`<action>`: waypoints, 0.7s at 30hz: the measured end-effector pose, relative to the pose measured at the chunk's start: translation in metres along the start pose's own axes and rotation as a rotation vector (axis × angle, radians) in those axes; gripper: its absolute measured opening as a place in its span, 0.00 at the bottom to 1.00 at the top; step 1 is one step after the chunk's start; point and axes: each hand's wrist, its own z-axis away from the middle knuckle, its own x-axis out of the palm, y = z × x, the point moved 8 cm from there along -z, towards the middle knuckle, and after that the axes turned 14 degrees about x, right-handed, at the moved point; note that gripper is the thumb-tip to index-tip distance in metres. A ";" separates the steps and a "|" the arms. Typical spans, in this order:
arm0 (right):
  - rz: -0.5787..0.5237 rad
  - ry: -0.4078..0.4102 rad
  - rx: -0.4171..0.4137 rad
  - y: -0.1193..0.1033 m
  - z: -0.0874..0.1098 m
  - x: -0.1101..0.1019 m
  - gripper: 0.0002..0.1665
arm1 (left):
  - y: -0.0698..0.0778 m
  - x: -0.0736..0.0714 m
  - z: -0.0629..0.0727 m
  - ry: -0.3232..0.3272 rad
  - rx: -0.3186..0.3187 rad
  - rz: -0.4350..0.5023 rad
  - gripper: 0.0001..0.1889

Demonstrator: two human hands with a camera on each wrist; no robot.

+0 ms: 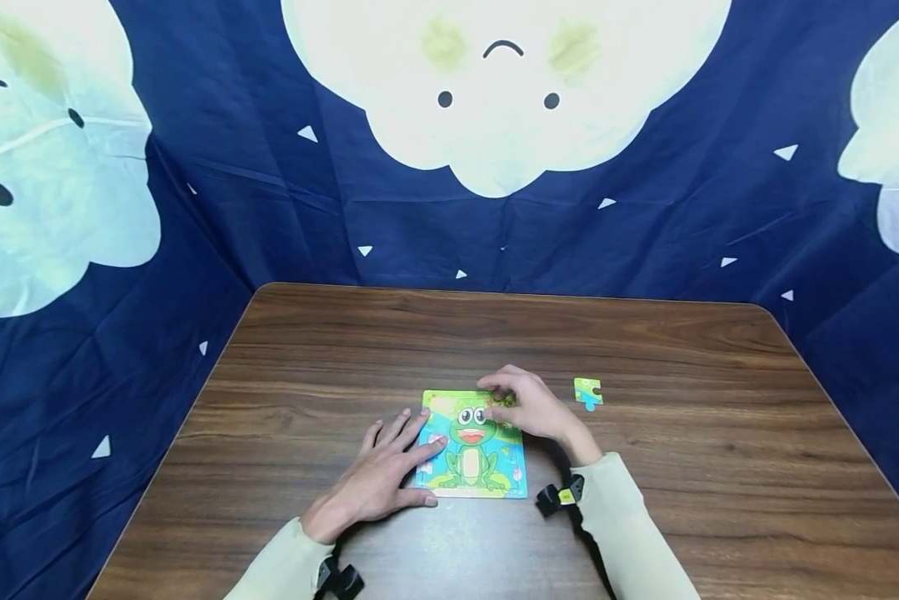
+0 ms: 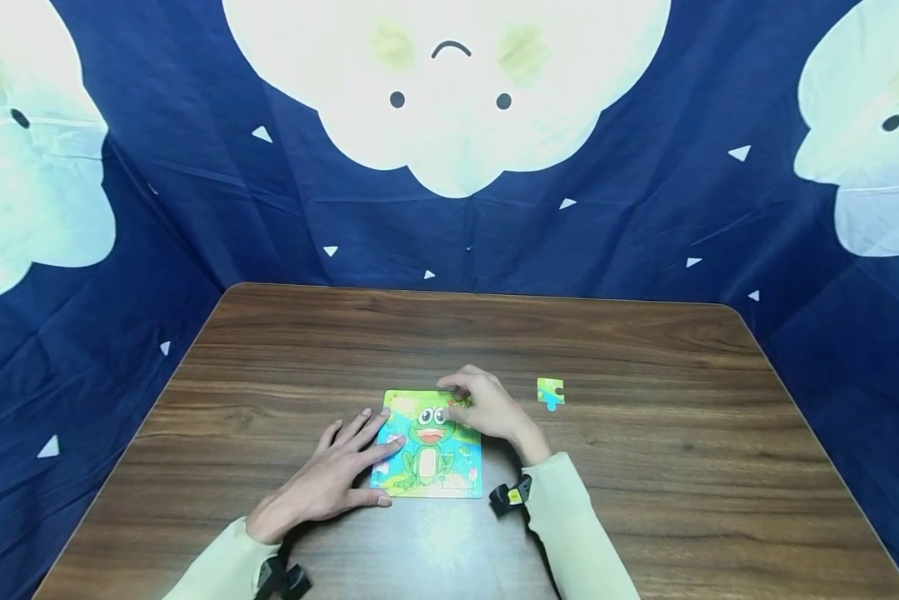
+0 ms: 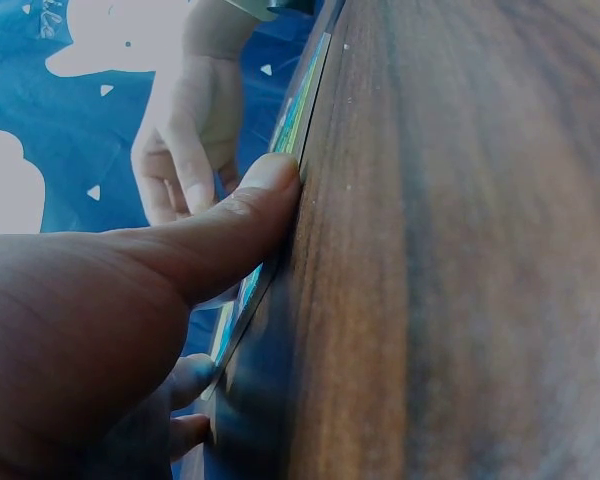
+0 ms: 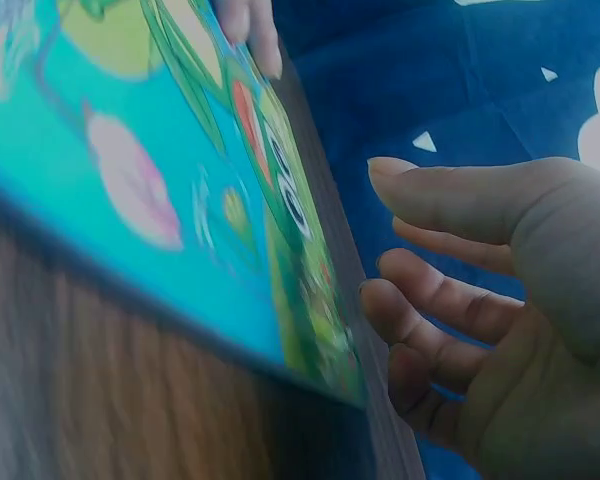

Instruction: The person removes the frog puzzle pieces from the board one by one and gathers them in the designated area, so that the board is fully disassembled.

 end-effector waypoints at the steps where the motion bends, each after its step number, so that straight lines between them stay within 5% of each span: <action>1: 0.002 -0.006 -0.005 -0.002 -0.001 0.003 0.24 | 0.000 0.000 0.000 0.001 0.000 -0.001 0.39; 21: 0.074 -0.050 0.018 -0.016 -0.010 0.038 0.22 | -0.001 0.000 0.000 0.002 -0.002 -0.001 0.39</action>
